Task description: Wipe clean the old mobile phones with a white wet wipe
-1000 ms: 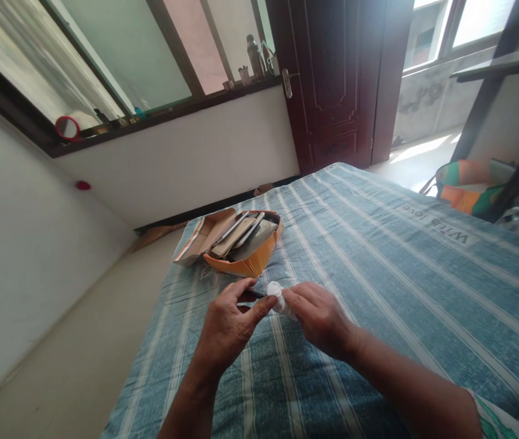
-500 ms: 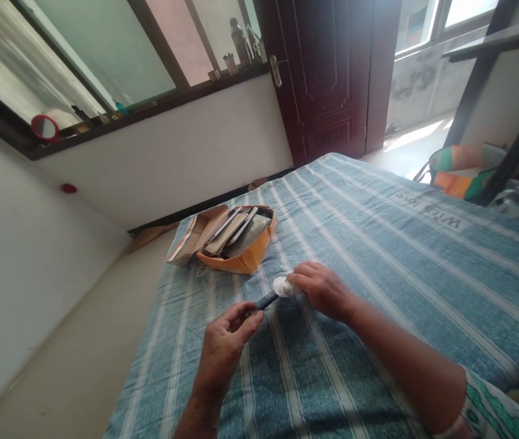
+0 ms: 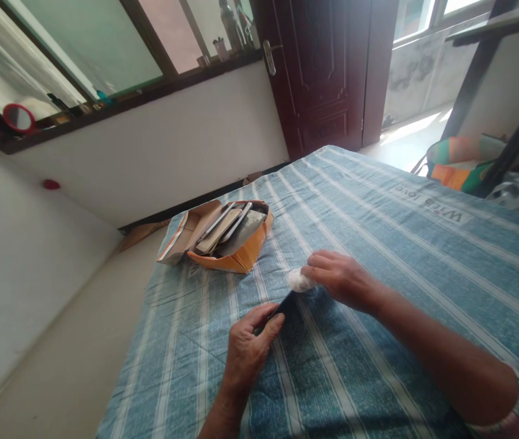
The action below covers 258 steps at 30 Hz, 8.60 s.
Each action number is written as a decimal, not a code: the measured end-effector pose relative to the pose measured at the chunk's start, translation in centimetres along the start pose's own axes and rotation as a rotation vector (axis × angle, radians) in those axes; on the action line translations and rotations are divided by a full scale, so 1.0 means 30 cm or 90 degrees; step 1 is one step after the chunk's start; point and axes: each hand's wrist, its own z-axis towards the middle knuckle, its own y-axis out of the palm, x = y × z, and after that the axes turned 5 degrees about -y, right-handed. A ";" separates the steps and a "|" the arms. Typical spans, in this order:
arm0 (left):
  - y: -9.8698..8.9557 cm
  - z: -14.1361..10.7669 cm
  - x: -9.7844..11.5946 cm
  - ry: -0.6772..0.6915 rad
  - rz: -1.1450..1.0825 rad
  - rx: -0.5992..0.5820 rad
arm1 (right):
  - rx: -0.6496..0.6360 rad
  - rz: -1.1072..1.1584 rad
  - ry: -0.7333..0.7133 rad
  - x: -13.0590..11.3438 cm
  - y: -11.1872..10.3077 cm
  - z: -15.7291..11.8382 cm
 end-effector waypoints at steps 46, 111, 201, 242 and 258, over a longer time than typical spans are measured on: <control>0.046 -0.025 -0.097 0.526 0.433 0.061 | -0.288 0.060 0.232 -0.165 0.022 0.049; -0.025 0.063 -0.037 -0.042 -0.103 0.071 | 0.288 0.631 0.542 0.011 0.038 0.029; 0.310 0.784 0.187 -0.340 0.115 -0.025 | 0.179 1.042 0.660 0.250 -0.083 -0.117; 0.161 0.212 0.052 -0.019 -0.018 -0.013 | -0.086 0.848 0.605 0.005 0.075 0.059; -0.373 0.571 0.178 -0.076 0.607 0.212 | -0.114 0.711 0.623 0.059 0.099 0.014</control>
